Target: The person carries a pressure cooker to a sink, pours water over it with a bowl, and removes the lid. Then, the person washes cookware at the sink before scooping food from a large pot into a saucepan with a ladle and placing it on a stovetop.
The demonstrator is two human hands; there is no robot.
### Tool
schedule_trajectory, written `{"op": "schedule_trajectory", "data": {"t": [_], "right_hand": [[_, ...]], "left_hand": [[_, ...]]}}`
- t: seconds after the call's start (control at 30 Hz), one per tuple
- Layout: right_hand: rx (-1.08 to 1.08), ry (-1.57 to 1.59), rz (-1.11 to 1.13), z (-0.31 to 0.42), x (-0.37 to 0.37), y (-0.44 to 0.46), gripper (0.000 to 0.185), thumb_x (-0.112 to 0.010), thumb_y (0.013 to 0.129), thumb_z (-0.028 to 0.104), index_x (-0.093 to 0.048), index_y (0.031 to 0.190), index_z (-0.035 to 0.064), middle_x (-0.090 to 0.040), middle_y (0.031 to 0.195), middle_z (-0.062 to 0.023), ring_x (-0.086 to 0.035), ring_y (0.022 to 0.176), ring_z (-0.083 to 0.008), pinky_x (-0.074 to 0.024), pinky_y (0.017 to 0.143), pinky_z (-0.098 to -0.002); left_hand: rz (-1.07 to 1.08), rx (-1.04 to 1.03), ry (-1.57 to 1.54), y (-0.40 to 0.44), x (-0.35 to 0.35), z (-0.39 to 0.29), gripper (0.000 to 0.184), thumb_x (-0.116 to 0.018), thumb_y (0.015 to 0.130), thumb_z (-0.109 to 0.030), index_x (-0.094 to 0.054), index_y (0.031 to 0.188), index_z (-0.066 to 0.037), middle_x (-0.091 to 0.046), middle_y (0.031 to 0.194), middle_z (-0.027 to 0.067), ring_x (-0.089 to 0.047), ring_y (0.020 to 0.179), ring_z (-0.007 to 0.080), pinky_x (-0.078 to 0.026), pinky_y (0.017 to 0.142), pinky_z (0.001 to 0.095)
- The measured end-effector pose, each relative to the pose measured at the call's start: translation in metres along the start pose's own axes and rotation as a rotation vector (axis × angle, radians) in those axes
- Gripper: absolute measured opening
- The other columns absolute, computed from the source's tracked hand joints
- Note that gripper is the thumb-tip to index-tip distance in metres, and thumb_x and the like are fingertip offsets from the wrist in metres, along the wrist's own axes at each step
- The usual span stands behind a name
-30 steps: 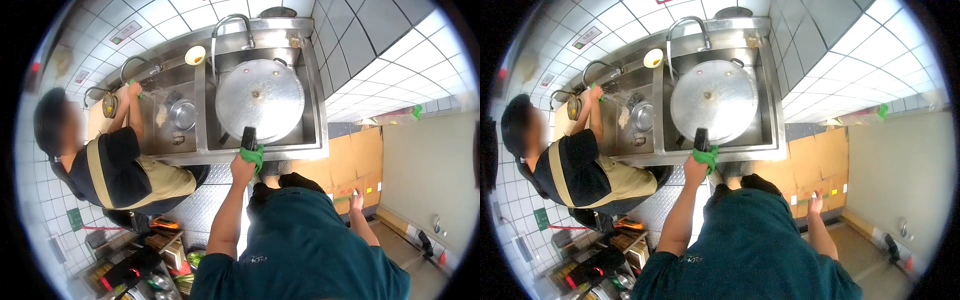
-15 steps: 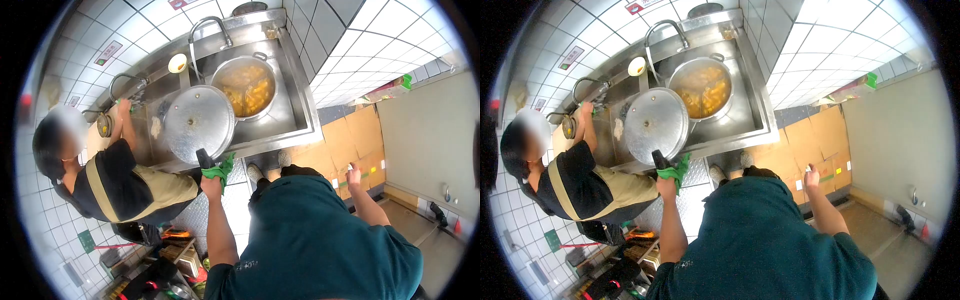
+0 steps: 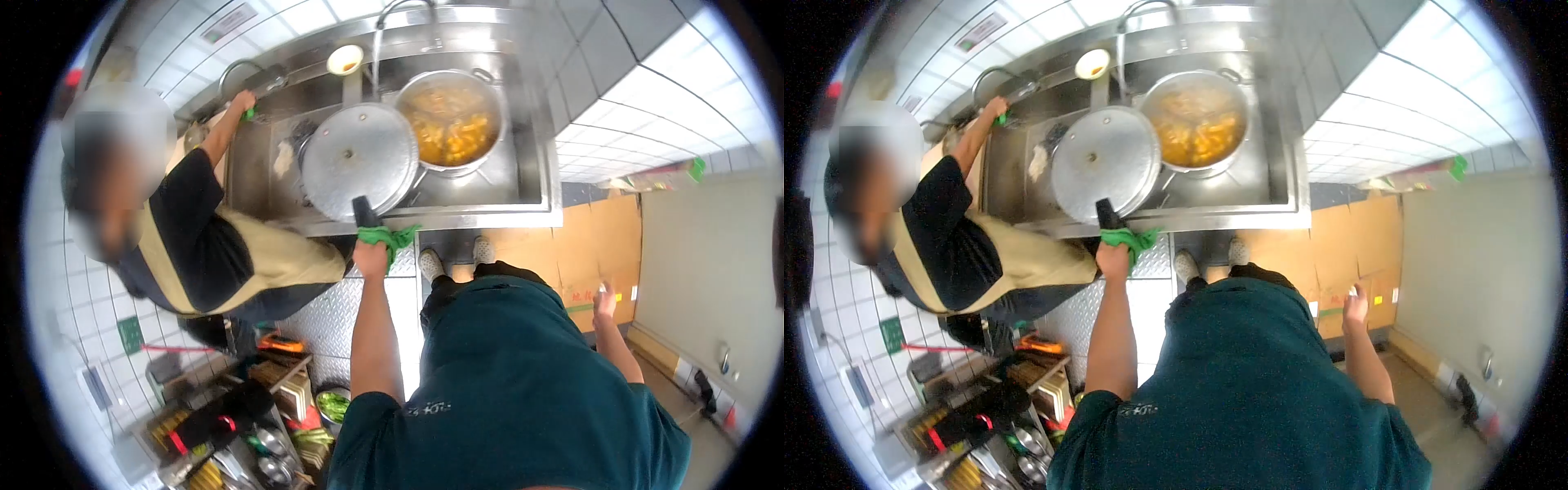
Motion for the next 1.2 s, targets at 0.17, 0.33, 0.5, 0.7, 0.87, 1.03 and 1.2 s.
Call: {"op": "schedule_trajectory", "data": {"t": [0.17, 0.33, 0.5, 0.7, 0.87, 1.03, 1.2], "right_hand": [[0.001, -0.029, -0.038, 0.016, 0.001, -0.010, 0.041, -0.049, 0.098, 0.011, -0.058, 0.137, 0.0054, -0.067, 0.107, -0.0091, -0.059, 0.084, -0.0146, -0.0494, 0.072, -0.0300], [0.049, -0.051, -0.036, 0.027, -0.001, -0.016, 0.039, -0.049, 0.100, 0.013, -0.058, 0.136, 0.0054, -0.066, 0.106, -0.0078, -0.059, 0.083, -0.0146, -0.0490, 0.070, -0.0302], [0.106, 0.008, -0.038, 0.006, -0.006, 0.001, 0.039, -0.050, 0.099, 0.014, -0.058, 0.136, 0.0055, -0.065, 0.102, -0.0068, -0.058, 0.080, -0.0135, -0.0486, 0.067, -0.0299], [-0.009, 0.051, -0.009, 0.014, -0.008, -0.018, 0.038, -0.049, 0.099, 0.013, -0.058, 0.135, 0.0050, -0.063, 0.091, -0.0052, -0.055, 0.074, -0.0126, -0.0461, 0.063, -0.0282], [-0.014, -0.015, -0.070, 0.022, -0.004, -0.030, 0.039, -0.048, 0.098, 0.012, -0.058, 0.134, 0.0041, -0.062, 0.088, -0.0062, -0.056, 0.075, -0.0144, -0.0464, 0.065, -0.0301], [0.103, -0.171, -0.118, -0.003, 0.000, -0.015, 0.038, -0.049, 0.097, 0.013, -0.060, 0.132, 0.0020, -0.070, 0.108, -0.0184, -0.066, 0.101, -0.0279, -0.0514, 0.087, -0.0369], [0.036, -0.226, -0.079, -0.005, -0.003, -0.012, 0.039, -0.050, 0.097, 0.014, -0.060, 0.132, -0.0005, -0.068, 0.117, -0.0229, -0.065, 0.111, -0.0322, -0.0497, 0.095, -0.0382]], "left_hand": [[0.012, 0.038, -0.020, 0.008, -0.003, -0.006, 0.027, -0.068, 0.071, -0.015, -0.068, 0.091, 0.003, -0.070, 0.087, 0.0266, -0.068, 0.084, 0.0466, -0.054, 0.078, 0.0494], [0.004, 0.030, -0.020, 0.016, -0.005, -0.011, 0.025, -0.069, 0.072, -0.013, -0.066, 0.090, 0.004, -0.070, 0.086, 0.0256, -0.068, 0.083, 0.0455, -0.053, 0.077, 0.0480], [-0.004, 0.026, 0.014, 0.018, -0.005, -0.015, 0.026, -0.069, 0.071, -0.014, -0.066, 0.089, 0.005, -0.070, 0.084, 0.0270, -0.068, 0.082, 0.0468, -0.053, 0.076, 0.0493], [0.013, -0.015, -0.015, 0.017, -0.001, -0.019, 0.026, -0.067, 0.072, -0.016, -0.067, 0.089, 0.004, -0.071, 0.086, 0.0268, -0.069, 0.082, 0.0451, -0.054, 0.077, 0.0469], [0.024, -0.027, -0.055, 0.016, 0.003, -0.005, 0.027, -0.067, 0.072, -0.015, -0.068, 0.092, 0.003, -0.072, 0.087, 0.0239, -0.070, 0.083, 0.0414, -0.054, 0.078, 0.0448], [0.011, 0.015, -0.039, 0.006, 0.015, 0.002, 0.030, -0.071, 0.072, -0.017, -0.068, 0.094, 0.003, -0.073, 0.089, 0.0221, -0.071, 0.084, 0.0403, -0.054, 0.079, 0.0440], [0.010, 0.010, 0.020, 0.008, 0.009, 0.025, 0.036, -0.073, 0.070, -0.019, -0.066, 0.095, 0.005, -0.072, 0.090, 0.0240, -0.070, 0.085, 0.0418, -0.055, 0.080, 0.0460]]}}
Point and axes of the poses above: each hand's wrist, its own y-axis towards the middle knuckle, its own x-axis out of the back of the hand, z = x × y, the point moved 8 cm from there along y, towards the middle knuckle
